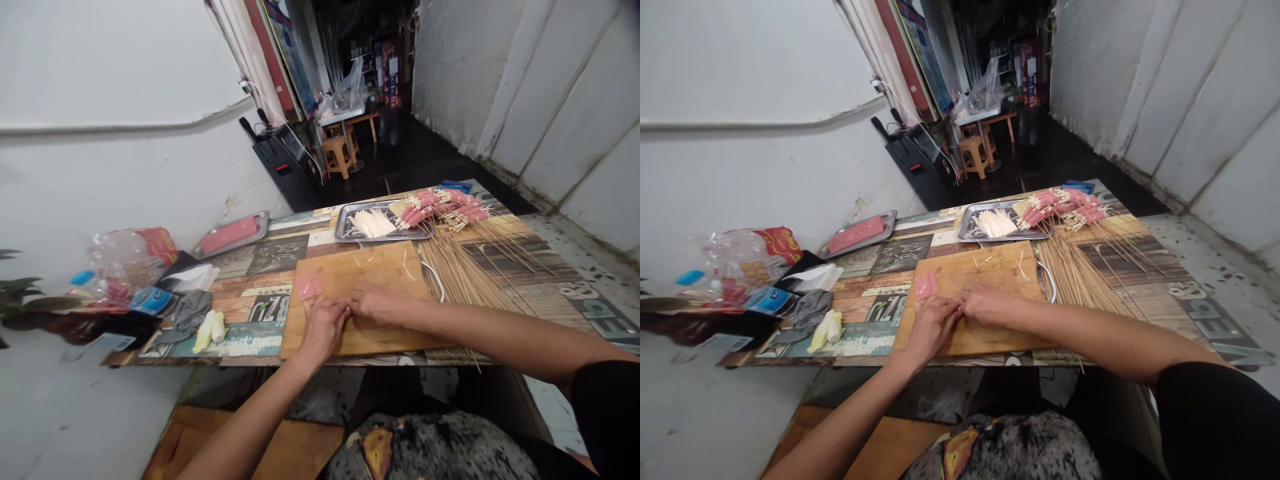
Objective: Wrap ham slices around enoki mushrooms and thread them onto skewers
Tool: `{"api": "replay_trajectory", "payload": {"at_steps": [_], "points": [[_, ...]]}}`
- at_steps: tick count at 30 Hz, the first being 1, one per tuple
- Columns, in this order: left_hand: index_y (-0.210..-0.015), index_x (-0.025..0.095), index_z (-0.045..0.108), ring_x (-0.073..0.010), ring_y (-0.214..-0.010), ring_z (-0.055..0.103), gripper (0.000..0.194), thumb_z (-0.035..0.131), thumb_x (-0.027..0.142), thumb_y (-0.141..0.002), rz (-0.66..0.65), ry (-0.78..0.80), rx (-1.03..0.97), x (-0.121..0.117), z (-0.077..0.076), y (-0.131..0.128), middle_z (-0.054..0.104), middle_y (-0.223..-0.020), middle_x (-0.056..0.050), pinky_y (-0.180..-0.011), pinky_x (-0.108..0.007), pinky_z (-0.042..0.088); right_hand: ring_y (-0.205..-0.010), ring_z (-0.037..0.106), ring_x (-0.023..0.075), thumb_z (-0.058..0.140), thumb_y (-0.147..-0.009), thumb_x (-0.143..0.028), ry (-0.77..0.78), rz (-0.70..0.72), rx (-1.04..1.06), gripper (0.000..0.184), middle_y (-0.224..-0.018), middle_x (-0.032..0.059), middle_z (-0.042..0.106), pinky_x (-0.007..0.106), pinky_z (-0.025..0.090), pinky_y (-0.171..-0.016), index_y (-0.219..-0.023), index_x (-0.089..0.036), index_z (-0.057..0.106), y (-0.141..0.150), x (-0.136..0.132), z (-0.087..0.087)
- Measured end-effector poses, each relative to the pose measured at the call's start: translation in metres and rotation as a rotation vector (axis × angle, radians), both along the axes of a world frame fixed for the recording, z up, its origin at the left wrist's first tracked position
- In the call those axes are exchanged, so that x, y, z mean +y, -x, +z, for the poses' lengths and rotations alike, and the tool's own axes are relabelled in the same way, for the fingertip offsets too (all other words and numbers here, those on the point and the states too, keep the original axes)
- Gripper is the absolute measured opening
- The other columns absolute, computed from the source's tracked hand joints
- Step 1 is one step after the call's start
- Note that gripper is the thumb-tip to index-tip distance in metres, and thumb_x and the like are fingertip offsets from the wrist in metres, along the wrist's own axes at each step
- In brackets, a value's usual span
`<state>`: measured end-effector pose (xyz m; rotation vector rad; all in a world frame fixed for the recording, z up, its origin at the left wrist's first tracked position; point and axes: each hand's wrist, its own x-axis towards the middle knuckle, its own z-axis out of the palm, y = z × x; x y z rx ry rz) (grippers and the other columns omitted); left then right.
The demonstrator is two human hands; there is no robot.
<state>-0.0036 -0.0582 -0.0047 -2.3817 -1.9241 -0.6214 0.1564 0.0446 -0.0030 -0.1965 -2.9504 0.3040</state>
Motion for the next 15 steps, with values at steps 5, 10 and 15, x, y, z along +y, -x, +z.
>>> {"api": "replay_trajectory", "payload": {"at_steps": [5,10,15], "points": [[-0.105,0.019,0.067,-0.0202,-0.082,0.060,0.018,0.052,0.025,-0.096,0.007,-0.147,0.052,-0.009,-0.008,-0.001,0.072,-0.090,-0.006,-0.077,-0.036,0.035,-0.053,0.037,0.0094,0.047,-0.094,-0.014,0.050,0.020,-0.050,0.030,-0.068,0.0059,0.065,0.025,0.028,-0.053,-0.075,-0.008,0.070,0.008,0.009,0.009],[-0.089,0.019,0.065,-0.0205,-0.080,0.056,0.020,0.048,0.025,-0.098,-0.042,-0.122,0.181,-0.004,-0.005,-0.001,0.070,-0.082,-0.005,-0.076,-0.037,0.030,-0.053,0.039,0.0089,0.059,-0.090,-0.019,0.105,0.016,-0.061,0.023,-0.066,0.0048,0.065,0.024,0.027,-0.052,-0.074,-0.010,0.072,0.008,0.019,0.016],[-0.083,0.018,0.064,-0.0224,-0.080,0.053,0.021,0.048,0.020,-0.097,-0.059,-0.028,0.268,0.003,0.003,-0.002,0.067,-0.078,-0.005,-0.073,-0.038,0.027,-0.065,0.049,0.0139,0.056,-0.093,-0.025,0.048,-0.075,0.025,0.023,-0.075,0.0063,0.065,0.026,0.033,-0.059,-0.082,-0.013,0.072,-0.004,0.007,0.014]]}}
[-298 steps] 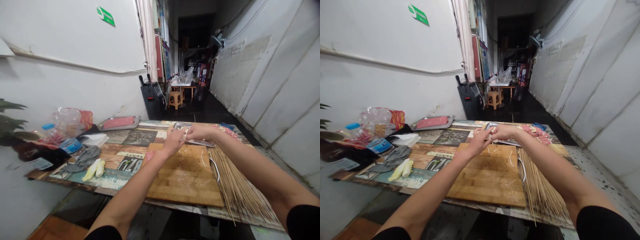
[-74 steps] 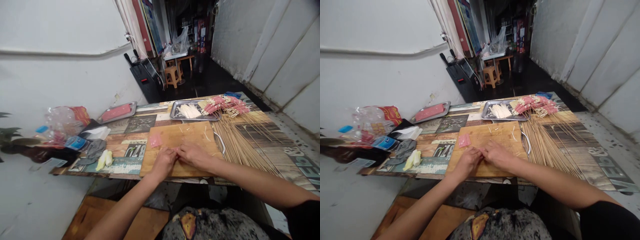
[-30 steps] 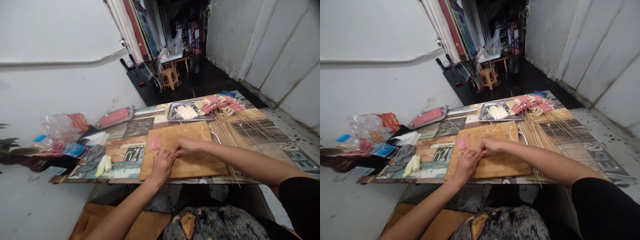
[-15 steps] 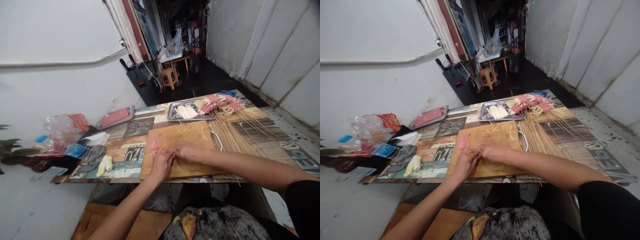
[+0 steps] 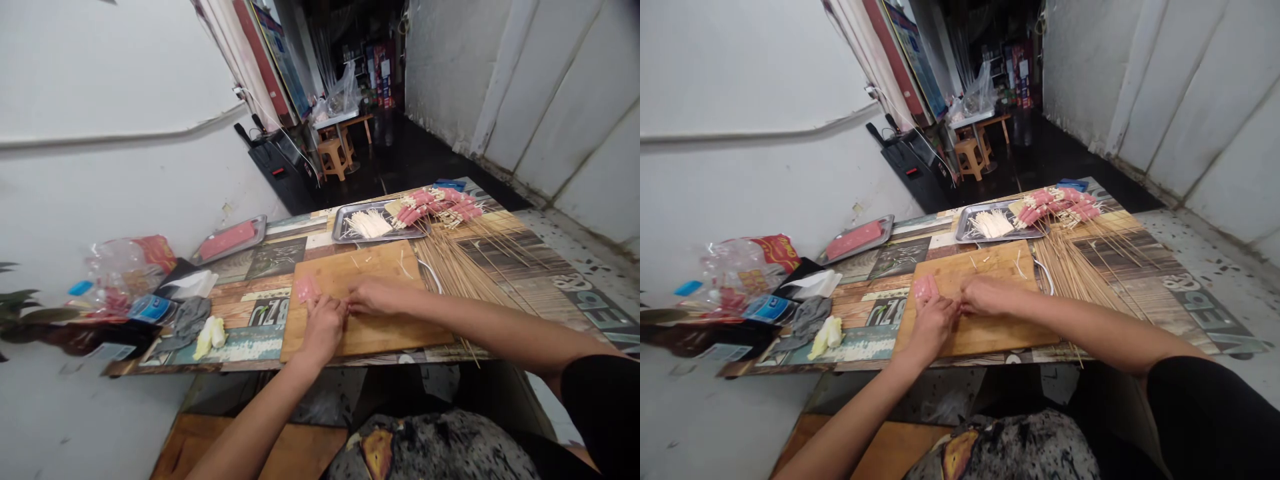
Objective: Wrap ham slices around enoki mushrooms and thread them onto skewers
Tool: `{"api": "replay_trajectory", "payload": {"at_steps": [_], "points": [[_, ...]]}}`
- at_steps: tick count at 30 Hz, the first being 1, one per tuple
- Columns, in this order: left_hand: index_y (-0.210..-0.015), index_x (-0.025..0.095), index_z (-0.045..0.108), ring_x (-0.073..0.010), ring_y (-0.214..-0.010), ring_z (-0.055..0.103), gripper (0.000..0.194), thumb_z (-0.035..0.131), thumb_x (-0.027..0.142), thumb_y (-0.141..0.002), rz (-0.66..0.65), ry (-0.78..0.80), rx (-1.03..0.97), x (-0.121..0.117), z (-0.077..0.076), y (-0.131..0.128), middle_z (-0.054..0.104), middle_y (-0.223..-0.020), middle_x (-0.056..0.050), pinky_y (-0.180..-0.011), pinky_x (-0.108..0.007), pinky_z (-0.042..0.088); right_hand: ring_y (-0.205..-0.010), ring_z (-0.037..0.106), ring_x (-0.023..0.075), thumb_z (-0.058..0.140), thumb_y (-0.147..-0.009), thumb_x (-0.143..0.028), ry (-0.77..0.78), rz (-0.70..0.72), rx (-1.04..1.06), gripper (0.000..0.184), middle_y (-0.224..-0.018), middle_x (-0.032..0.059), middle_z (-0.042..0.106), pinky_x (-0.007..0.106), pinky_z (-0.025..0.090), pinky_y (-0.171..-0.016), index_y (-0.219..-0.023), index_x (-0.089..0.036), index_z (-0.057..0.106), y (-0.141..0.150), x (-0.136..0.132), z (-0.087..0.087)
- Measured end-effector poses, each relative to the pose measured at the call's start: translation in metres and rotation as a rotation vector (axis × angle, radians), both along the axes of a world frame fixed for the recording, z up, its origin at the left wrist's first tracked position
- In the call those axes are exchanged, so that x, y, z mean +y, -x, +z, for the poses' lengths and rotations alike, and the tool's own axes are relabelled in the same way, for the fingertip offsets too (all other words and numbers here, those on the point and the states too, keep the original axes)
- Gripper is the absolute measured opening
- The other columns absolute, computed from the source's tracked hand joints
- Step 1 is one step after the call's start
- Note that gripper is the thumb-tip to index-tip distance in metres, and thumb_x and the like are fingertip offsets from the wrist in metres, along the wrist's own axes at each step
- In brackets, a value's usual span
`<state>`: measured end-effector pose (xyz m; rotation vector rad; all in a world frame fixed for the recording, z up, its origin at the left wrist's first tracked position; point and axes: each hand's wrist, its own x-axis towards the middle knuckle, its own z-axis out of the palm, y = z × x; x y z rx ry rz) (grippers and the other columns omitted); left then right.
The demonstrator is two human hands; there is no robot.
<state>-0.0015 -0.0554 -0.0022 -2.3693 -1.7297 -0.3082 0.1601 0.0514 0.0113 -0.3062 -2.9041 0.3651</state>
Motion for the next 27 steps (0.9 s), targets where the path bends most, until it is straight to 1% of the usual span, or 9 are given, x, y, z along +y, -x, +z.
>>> {"api": "replay_trajectory", "payload": {"at_steps": [2,5,8,11,14,17,19,24,27], "points": [[-0.082,0.018,0.064,-0.0226,-0.080,0.052,0.021,0.048,0.019,-0.096,0.007,0.021,0.019,0.001,0.002,0.000,0.067,-0.078,-0.005,-0.073,-0.038,0.027,-0.075,0.051,0.0182,0.054,-0.094,-0.025,-0.108,-0.054,0.043,0.023,-0.083,0.0096,0.066,0.030,0.036,-0.066,-0.087,-0.012,0.071,-0.004,-0.009,-0.004],[-0.078,0.019,0.064,-0.0219,-0.079,0.053,0.025,0.048,0.023,-0.097,0.017,0.036,-0.016,0.003,0.003,0.000,0.067,-0.077,-0.005,-0.073,-0.038,0.028,-0.082,0.051,0.0204,0.047,-0.097,-0.020,-0.193,-0.035,0.033,0.026,-0.088,0.0117,0.067,0.032,0.037,-0.072,-0.093,-0.010,0.071,-0.004,-0.017,-0.007],[-0.077,0.019,0.064,-0.0215,-0.081,0.054,0.025,0.049,0.025,-0.097,0.044,0.001,-0.049,0.001,-0.001,-0.001,0.067,-0.079,-0.005,-0.075,-0.038,0.030,-0.072,0.048,0.0164,0.044,-0.099,-0.019,-0.100,-0.020,-0.024,0.031,-0.085,0.0108,0.067,0.029,0.035,-0.065,-0.088,-0.008,0.071,0.001,-0.013,-0.002],[-0.093,0.018,0.067,-0.0230,-0.090,0.056,0.016,0.052,0.023,-0.096,0.071,-0.135,-0.038,-0.005,-0.008,-0.003,0.070,-0.094,-0.008,-0.082,-0.040,0.032,-0.061,0.044,0.0119,0.049,-0.097,-0.020,0.027,0.010,-0.091,0.031,-0.078,0.0096,0.067,0.026,0.030,-0.056,-0.081,-0.007,0.072,0.008,-0.001,0.006],[-0.105,0.017,0.066,-0.0216,-0.091,0.057,0.018,0.051,0.021,-0.096,0.019,-0.206,-0.031,-0.009,-0.014,-0.003,0.070,-0.099,-0.009,-0.084,-0.039,0.033,-0.059,0.044,0.0104,0.058,-0.091,-0.019,0.071,0.051,-0.131,0.024,-0.075,0.0083,0.068,0.023,0.028,-0.055,-0.076,-0.008,0.072,0.014,0.012,0.013],[-0.099,0.018,0.068,-0.0206,-0.087,0.058,0.021,0.047,0.022,-0.098,-0.004,-0.147,-0.028,-0.005,-0.012,0.000,0.071,-0.091,-0.007,-0.081,-0.038,0.033,-0.059,0.046,0.0106,0.060,-0.087,-0.015,0.134,0.043,-0.155,0.017,-0.074,0.0071,0.069,0.023,0.029,-0.055,-0.078,-0.010,0.074,0.013,0.017,0.015],[-0.094,0.019,0.069,-0.0199,-0.083,0.058,0.026,0.045,0.025,-0.099,-0.005,-0.080,-0.058,0.001,-0.008,0.004,0.071,-0.085,-0.006,-0.081,-0.038,0.034,-0.060,0.047,0.0115,0.059,-0.089,-0.017,0.130,0.001,-0.134,0.019,-0.074,0.0071,0.068,0.023,0.030,-0.056,-0.080,-0.010,0.074,0.009,0.014,0.014],[-0.087,0.020,0.074,-0.0183,-0.075,0.060,0.035,0.043,0.033,-0.099,-0.068,0.082,-0.246,0.019,0.001,0.015,0.070,-0.074,-0.006,-0.077,-0.033,0.041,-0.076,0.051,0.0161,0.054,-0.094,-0.023,-0.095,-0.012,0.009,0.024,-0.086,0.0095,0.066,0.028,0.036,-0.068,-0.085,-0.009,0.071,0.000,0.001,0.003],[-0.094,0.021,0.075,-0.0190,-0.075,0.063,0.035,0.044,0.036,-0.099,-0.074,0.106,-0.296,0.022,-0.001,0.017,0.071,-0.073,-0.006,-0.074,-0.031,0.044,-0.071,0.047,0.0141,0.048,-0.098,-0.024,-0.093,-0.004,0.003,0.030,-0.082,0.0077,0.064,0.027,0.034,-0.065,-0.084,-0.009,0.070,0.003,0.004,-0.004]]}}
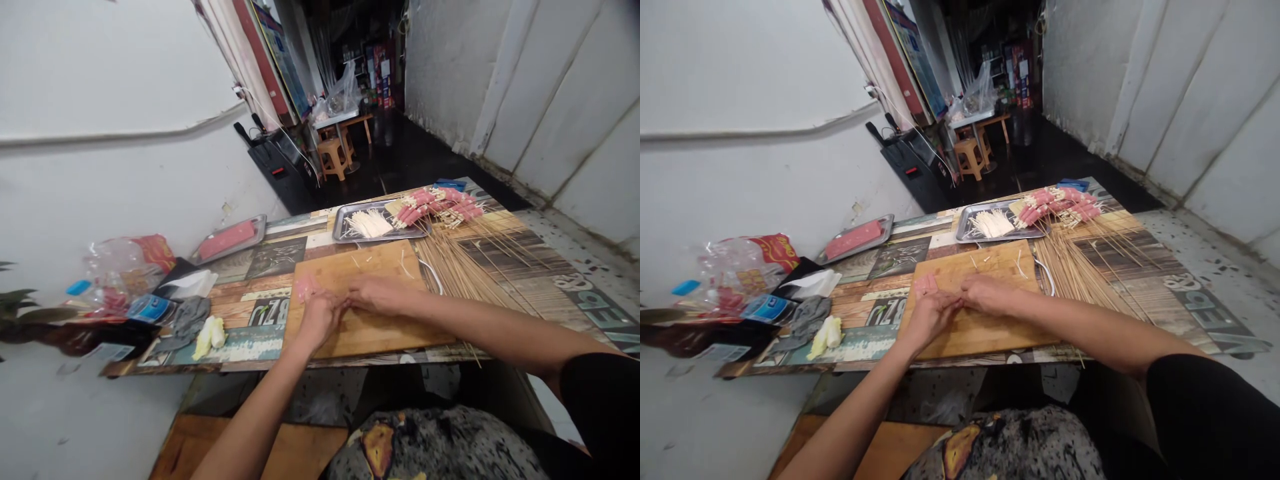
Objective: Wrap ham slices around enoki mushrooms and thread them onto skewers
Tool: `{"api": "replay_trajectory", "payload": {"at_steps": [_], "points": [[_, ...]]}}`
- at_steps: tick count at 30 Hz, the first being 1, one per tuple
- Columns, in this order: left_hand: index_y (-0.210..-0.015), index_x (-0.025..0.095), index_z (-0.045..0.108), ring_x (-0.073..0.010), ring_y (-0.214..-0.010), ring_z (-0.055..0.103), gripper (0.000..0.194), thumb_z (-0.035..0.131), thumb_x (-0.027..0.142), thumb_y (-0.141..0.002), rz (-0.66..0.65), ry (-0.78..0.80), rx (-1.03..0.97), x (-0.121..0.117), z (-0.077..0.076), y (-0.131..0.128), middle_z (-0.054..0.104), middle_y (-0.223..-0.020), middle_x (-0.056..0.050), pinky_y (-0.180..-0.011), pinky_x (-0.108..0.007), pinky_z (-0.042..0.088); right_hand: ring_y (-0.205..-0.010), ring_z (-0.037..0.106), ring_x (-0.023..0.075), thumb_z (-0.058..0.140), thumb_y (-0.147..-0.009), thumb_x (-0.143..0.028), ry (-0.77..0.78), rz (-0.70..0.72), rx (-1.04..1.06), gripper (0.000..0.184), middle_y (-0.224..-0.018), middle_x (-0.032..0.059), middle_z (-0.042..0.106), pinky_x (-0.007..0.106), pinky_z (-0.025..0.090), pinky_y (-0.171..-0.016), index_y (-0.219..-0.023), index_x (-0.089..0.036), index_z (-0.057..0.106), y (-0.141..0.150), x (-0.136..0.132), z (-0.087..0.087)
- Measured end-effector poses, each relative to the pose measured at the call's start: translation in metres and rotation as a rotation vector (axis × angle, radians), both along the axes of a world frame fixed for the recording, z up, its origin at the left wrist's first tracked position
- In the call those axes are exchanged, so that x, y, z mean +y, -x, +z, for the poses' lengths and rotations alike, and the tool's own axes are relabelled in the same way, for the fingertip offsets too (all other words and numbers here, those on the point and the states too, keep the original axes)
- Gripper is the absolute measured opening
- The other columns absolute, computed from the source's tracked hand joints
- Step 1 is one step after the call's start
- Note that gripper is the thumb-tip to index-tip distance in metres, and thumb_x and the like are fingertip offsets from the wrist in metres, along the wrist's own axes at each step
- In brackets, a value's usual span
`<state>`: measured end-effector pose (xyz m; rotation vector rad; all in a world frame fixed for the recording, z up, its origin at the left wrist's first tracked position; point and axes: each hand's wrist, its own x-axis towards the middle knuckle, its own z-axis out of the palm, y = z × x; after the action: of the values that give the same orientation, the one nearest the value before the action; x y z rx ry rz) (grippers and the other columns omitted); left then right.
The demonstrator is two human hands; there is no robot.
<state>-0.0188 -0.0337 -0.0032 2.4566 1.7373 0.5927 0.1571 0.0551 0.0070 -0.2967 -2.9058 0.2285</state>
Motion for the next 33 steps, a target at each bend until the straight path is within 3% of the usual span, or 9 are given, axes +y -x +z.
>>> {"api": "replay_trajectory", "payload": {"at_steps": [5,9,14,18,22,25,27,30,33], "points": [[-0.107,0.018,0.070,-0.0205,-0.085,0.065,0.027,0.046,0.029,-0.099,0.064,-0.276,0.113,-0.015,-0.015,-0.007,0.075,-0.096,-0.009,-0.081,-0.036,0.044,-0.063,0.043,0.0107,0.052,-0.097,-0.023,0.143,0.087,-0.054,0.031,-0.073,0.0036,0.061,0.024,0.030,-0.060,-0.077,-0.009,0.070,0.010,0.016,-0.003],[-0.104,0.017,0.069,-0.0207,-0.089,0.066,0.018,0.054,0.021,-0.095,0.019,-0.526,0.179,-0.019,-0.022,-0.010,0.074,-0.102,-0.008,-0.083,-0.038,0.043,-0.065,0.046,0.0101,0.053,-0.095,-0.020,0.215,0.062,-0.017,0.028,-0.076,0.0040,0.062,0.022,0.032,-0.061,-0.079,-0.008,0.072,0.006,0.021,-0.001],[-0.097,0.018,0.069,-0.0171,-0.083,0.065,0.016,0.053,0.019,-0.096,-0.069,-0.457,0.105,-0.008,-0.020,-0.007,0.074,-0.093,-0.007,-0.079,-0.034,0.046,-0.072,0.054,0.0134,0.054,-0.095,-0.022,0.283,-0.032,0.013,0.025,-0.084,0.0083,0.066,0.023,0.036,-0.066,-0.086,-0.010,0.073,0.003,0.014,-0.005],[-0.103,0.018,0.068,-0.0172,-0.083,0.063,0.018,0.052,0.018,-0.096,-0.093,-0.418,0.077,-0.007,-0.022,-0.004,0.073,-0.093,-0.006,-0.076,-0.033,0.048,-0.080,0.057,0.0168,0.053,-0.096,-0.026,0.239,-0.167,0.103,0.025,-0.088,0.0096,0.068,0.026,0.038,-0.072,-0.090,-0.011,0.072,-0.006,0.001,-0.002],[-0.115,0.021,0.065,-0.0169,-0.087,0.063,0.023,0.050,0.018,-0.097,-0.100,-0.374,0.046,-0.008,-0.023,-0.003,0.072,-0.096,-0.006,-0.078,-0.031,0.048,-0.082,0.059,0.0179,0.051,-0.096,-0.024,0.139,-0.451,0.120,0.024,-0.087,0.0091,0.069,0.026,0.038,-0.074,-0.087,-0.013,0.071,-0.060,-0.008,0.018],[-0.116,0.020,0.065,-0.0167,-0.087,0.064,0.024,0.051,0.018,-0.097,-0.112,-0.369,0.005,-0.007,-0.023,-0.003,0.072,-0.096,-0.006,-0.079,-0.031,0.049,-0.081,0.061,0.0191,0.046,-0.095,-0.022,0.029,-0.872,-0.014,0.029,-0.086,0.0108,0.070,0.027,0.038,-0.071,-0.081,-0.013,0.070,-0.124,-0.012,0.026],[-0.114,0.019,0.067,-0.0165,-0.085,0.064,0.023,0.052,0.018,-0.096,-0.111,-0.377,-0.028,-0.006,-0.022,-0.003,0.072,-0.094,-0.006,-0.077,-0.031,0.050,-0.082,0.064,0.0238,0.047,-0.094,-0.026,-0.015,-1.141,-0.217,0.031,-0.087,0.0148,0.071,0.029,0.038,-0.066,-0.080,-0.012,0.070,-0.163,-0.015,0.022],[-0.113,0.020,0.068,-0.0163,-0.085,0.065,0.023,0.052,0.021,-0.097,-0.106,-0.359,-0.064,-0.005,-0.021,-0.003,0.072,-0.093,-0.005,-0.077,-0.031,0.051,-0.086,0.066,0.0288,0.045,-0.093,-0.031,-0.016,-1.228,-0.389,0.034,-0.092,0.0186,0.071,0.032,0.039,-0.065,-0.084,-0.009,0.070,-0.197,-0.018,0.004],[-0.115,0.022,0.068,-0.0168,-0.088,0.066,0.024,0.051,0.023,-0.098,-0.100,-0.309,-0.078,-0.005,-0.020,-0.003,0.073,-0.095,-0.005,-0.078,-0.031,0.052,-0.087,0.068,0.0291,0.040,-0.093,-0.025,0.041,-1.248,-0.399,0.035,-0.091,0.0193,0.072,0.032,0.041,-0.067,-0.089,-0.009,0.070,-0.201,-0.018,-0.009]]}}
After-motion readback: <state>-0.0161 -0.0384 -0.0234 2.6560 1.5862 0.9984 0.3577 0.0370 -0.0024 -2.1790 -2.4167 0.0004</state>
